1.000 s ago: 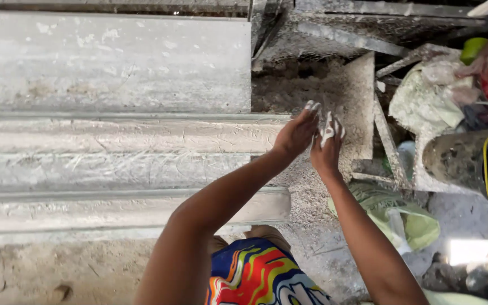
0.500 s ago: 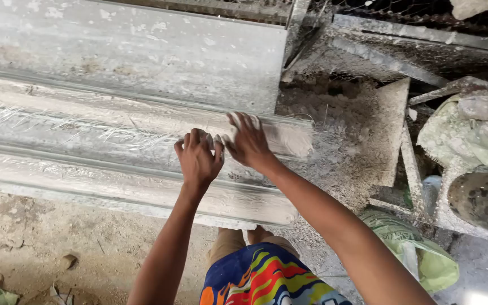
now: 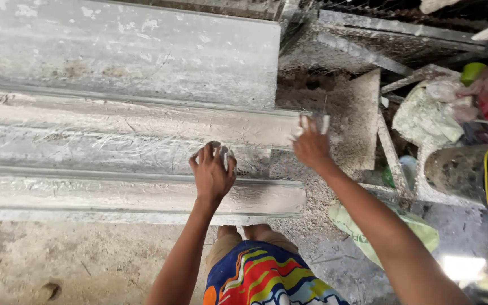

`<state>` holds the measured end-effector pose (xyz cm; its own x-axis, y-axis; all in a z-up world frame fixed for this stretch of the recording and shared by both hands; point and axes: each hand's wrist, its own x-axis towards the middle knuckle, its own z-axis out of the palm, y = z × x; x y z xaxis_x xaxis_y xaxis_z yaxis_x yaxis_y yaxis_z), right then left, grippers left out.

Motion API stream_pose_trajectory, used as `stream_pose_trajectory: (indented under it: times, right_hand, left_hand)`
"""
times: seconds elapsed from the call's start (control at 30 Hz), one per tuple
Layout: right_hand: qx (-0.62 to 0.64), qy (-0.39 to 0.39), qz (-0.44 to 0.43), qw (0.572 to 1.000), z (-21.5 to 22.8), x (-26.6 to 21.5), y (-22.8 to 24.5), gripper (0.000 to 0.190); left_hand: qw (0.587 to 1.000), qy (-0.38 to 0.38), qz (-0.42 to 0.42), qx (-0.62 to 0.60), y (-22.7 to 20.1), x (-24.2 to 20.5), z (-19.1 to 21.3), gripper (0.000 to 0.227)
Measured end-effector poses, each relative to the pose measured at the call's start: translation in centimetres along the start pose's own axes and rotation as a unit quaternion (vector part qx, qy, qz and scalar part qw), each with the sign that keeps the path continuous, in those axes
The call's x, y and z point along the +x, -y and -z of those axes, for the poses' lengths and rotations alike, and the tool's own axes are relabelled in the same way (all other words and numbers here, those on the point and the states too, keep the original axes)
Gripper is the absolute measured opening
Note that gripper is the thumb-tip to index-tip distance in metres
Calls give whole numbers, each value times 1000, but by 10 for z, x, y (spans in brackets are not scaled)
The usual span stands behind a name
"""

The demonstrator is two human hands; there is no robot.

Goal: Apply liquid gypsum plaster mixture into architectural molds and spread it evenly.

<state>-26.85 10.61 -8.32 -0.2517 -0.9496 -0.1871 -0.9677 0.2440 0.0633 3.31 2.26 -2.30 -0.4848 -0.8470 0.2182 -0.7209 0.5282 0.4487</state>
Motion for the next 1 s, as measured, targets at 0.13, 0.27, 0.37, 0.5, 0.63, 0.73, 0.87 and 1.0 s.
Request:
stream_pose_trajectory:
  times: [0.13,0.27,0.37,0.5,0.63,0.73,0.87,1.0]
  right_hand:
    - [17,-61,-61,996,-19,-34,-75,57]
    - [175,-153,-92,968,-18,-32,-103,40]
    - [361,-164,-118,910,-31,3,-109,39]
    - [482,47,-239,842,-80,36,-117,46]
    - [488,9,-129,863,-159,38,-148,48]
    - [525,45,-70,847,-176,31,-167,46]
    - [557,89,-23,825,-184,15,-210,50]
    - [592,180,21,785,-142,25,-247,41]
  left_hand:
    - [996,82,-22,-28,-26,7,-15,41]
    - [988,135,-72,-23,-68,18,-29,46]
    - [966,227,-114,41,-102,26,-76,54]
    - [953,250,-154,76,-155,28,-119,82]
    - [944,199,-142,220,-191,30,-188,73]
    - [959,143,-95,224,-201,40,-234,64]
    - [977,133,-90,143,-195,40,-282,31]
    - [984,39,-152,84,-186,33,-255,24]
